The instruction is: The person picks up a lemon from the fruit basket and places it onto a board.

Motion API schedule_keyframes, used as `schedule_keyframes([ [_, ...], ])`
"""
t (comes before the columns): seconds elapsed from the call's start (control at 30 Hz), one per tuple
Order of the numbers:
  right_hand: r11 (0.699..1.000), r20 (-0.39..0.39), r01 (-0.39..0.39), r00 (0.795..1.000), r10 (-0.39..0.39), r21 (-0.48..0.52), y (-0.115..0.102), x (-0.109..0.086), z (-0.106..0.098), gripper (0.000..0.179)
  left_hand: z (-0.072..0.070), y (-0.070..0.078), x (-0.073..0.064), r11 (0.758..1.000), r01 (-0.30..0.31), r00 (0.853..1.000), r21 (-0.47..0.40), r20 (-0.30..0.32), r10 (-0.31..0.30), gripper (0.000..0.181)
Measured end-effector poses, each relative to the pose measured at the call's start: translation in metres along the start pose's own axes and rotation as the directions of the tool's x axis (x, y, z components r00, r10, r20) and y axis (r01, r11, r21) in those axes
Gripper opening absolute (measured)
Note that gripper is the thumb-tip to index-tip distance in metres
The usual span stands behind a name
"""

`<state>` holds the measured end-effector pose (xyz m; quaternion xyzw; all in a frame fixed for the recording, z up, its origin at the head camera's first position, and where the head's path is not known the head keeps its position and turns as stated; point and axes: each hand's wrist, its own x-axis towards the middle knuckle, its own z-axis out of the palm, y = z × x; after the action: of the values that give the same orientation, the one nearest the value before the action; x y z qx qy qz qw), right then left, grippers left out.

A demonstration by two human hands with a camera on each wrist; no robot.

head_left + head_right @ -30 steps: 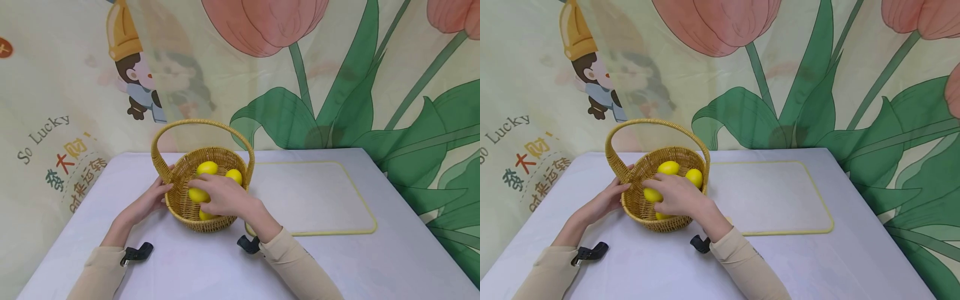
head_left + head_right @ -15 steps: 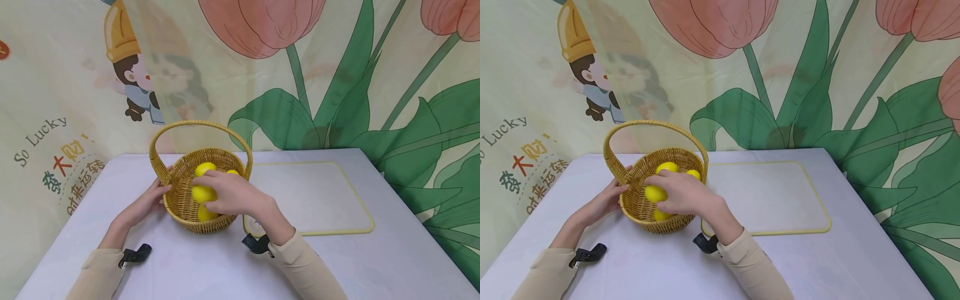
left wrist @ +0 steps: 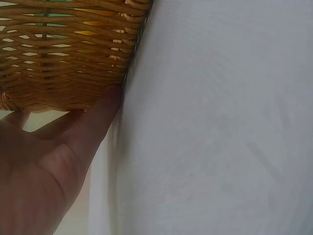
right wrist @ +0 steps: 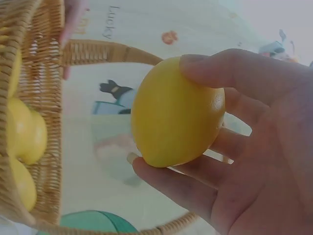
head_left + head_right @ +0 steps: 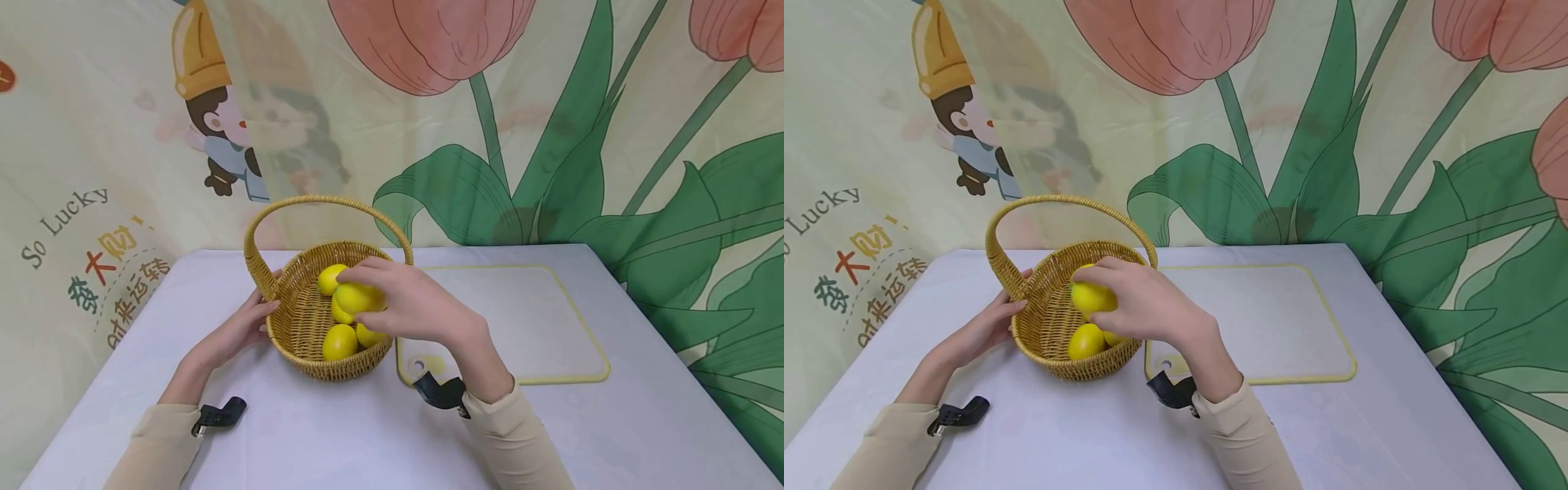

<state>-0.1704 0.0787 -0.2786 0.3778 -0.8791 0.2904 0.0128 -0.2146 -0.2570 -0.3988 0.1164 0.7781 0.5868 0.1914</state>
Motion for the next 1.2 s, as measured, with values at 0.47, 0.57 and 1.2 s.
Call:
schedule_keyframes([
  [0.47,0.991,-0.107,0.052,0.994,-0.039,0.122,0.01,-0.024,-0.035,0.048,-0.001,0.0,-0.001,1.0,-0.006,1.0,0.009,0.003,0.006,0.067],
  [0.57,0.986,-0.138,0.05,0.99,-0.028,0.159,0.013,-0.029,-0.041,0.049,-0.001,0.0,-0.001,1.0,-0.007,1.0,0.012,0.005,0.007,0.067],
  [1.2,0.979,-0.351,-0.083,0.925,0.145,0.185,0.058,-0.039,-0.061,0.049,-0.001,0.0,0.001,1.0,-0.001,1.0,0.03,-0.001,0.001,0.068],
])
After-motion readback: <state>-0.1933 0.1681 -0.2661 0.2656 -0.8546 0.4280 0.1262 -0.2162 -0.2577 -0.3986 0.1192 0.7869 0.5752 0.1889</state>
